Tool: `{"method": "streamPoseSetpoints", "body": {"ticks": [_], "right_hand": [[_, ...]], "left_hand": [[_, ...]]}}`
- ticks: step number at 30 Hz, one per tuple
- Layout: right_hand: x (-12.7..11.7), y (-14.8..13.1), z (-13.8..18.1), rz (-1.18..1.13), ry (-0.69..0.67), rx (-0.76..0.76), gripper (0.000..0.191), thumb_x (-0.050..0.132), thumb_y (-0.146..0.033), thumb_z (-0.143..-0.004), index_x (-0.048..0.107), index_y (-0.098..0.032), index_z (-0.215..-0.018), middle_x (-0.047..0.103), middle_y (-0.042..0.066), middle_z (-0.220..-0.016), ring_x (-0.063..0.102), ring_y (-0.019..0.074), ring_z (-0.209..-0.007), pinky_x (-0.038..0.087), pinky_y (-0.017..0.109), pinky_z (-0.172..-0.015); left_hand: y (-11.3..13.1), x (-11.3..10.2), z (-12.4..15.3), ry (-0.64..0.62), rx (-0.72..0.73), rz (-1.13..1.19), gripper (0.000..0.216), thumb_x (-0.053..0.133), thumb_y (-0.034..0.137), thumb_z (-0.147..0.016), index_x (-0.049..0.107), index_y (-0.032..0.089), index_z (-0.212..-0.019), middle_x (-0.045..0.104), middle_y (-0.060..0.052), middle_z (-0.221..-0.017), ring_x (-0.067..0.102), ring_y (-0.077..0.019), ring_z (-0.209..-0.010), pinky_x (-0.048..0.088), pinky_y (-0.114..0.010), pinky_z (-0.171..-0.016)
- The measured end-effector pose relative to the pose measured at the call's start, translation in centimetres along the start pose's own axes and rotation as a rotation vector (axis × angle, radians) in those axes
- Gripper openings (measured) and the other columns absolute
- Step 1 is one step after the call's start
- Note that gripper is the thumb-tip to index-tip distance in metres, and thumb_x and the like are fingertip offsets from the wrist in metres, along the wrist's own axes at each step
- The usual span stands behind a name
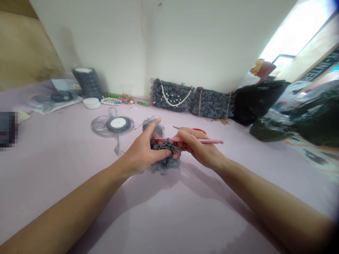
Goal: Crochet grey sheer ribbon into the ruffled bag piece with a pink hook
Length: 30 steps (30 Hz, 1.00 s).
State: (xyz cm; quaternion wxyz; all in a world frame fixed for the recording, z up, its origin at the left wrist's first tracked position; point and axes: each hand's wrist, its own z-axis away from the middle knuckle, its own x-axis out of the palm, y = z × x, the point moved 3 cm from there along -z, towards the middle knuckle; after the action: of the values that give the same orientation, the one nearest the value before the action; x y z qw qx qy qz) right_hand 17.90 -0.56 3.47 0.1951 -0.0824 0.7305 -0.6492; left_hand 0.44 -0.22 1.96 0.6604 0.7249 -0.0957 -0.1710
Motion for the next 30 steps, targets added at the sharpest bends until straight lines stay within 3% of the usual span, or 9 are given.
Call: {"method": "streamPoseSetpoints", "body": {"ticks": [3,7,12,17,23,30], "right_hand": [[-0.3,0.3,-0.1,0.008,0.003,-0.022,0.037,0.051,-0.046,-0.096,0.056,-0.018,-0.072,0.062,0.0,-0.069,0.067,0.0155,-0.064,0.051,0.027,-0.061],[-1.0,0.7,-0.2,-0.005,-0.004,-0.049,0.036,0.052,-0.046,-0.095,0.06,-0.017,-0.074,0.062,0.001,-0.07,0.066,0.0158,-0.064,0.053,0.029,-0.063],[-1.5,0.2,0.0,-0.027,-0.114,-0.078,0.028,0.051,-0.033,-0.095,0.062,-0.017,-0.074,0.072,0.006,-0.094,0.07,0.0175,-0.075,0.055,0.033,-0.073],[-1.9,-1.3,0.3,0.155,-0.134,-0.119,0.029,0.045,-0.023,-0.095,0.067,-0.017,-0.077,0.074,0.007,-0.099,0.07,0.0169,-0.079,0.054,0.029,-0.07],[-1.9,-2.3,0.6,0.402,-0.134,-0.236,0.031,0.04,-0.02,-0.097,0.072,-0.017,-0.096,0.073,0.005,-0.09,0.066,0.015,-0.077,0.051,0.026,-0.067],[-0.6,-3.2,1.3,0.713,-0.062,-0.455,0.029,0.037,-0.016,-0.097,0.065,-0.013,-0.096,0.067,0.004,-0.08,0.058,0.012,-0.067,0.045,0.025,-0.063]], "left_hand": [[0.1,0.0,-0.2,-0.029,-0.07,0.054,0.104,0.075,0.024,-0.071,0.017,0.024,-0.157,0.06,0.0,-0.084,0.059,-0.0163,-0.077,0.045,-0.029,-0.069],[0.4,-0.6,-0.6,-0.035,-0.049,0.179,0.105,0.07,0.017,-0.07,0.011,0.022,-0.157,0.057,0.003,-0.081,0.058,-0.0131,-0.075,0.043,-0.028,-0.071],[0.7,-1.1,-0.6,-0.075,-0.035,0.161,0.11,0.069,0.012,-0.068,0.006,0.025,-0.158,0.058,0.004,-0.077,0.054,-0.0109,-0.069,0.04,-0.025,-0.064],[1.0,-1.1,-0.5,-0.053,-0.041,0.147,0.111,0.069,0.01,-0.068,0.006,0.025,-0.158,0.057,0.005,-0.076,0.054,-0.0104,-0.068,0.039,-0.024,-0.063],[1.0,-1.3,-0.5,-0.017,-0.005,0.062,0.109,0.069,0.011,-0.069,0.007,0.025,-0.158,0.056,0.004,-0.078,0.053,-0.0112,-0.069,0.042,-0.023,-0.06],[1.0,-1.2,-0.3,0.138,0.111,-0.14,0.099,0.068,0.016,-0.072,0.018,0.027,-0.157,0.055,0.002,-0.081,0.054,-0.0128,-0.069,0.044,-0.023,-0.056]]}}
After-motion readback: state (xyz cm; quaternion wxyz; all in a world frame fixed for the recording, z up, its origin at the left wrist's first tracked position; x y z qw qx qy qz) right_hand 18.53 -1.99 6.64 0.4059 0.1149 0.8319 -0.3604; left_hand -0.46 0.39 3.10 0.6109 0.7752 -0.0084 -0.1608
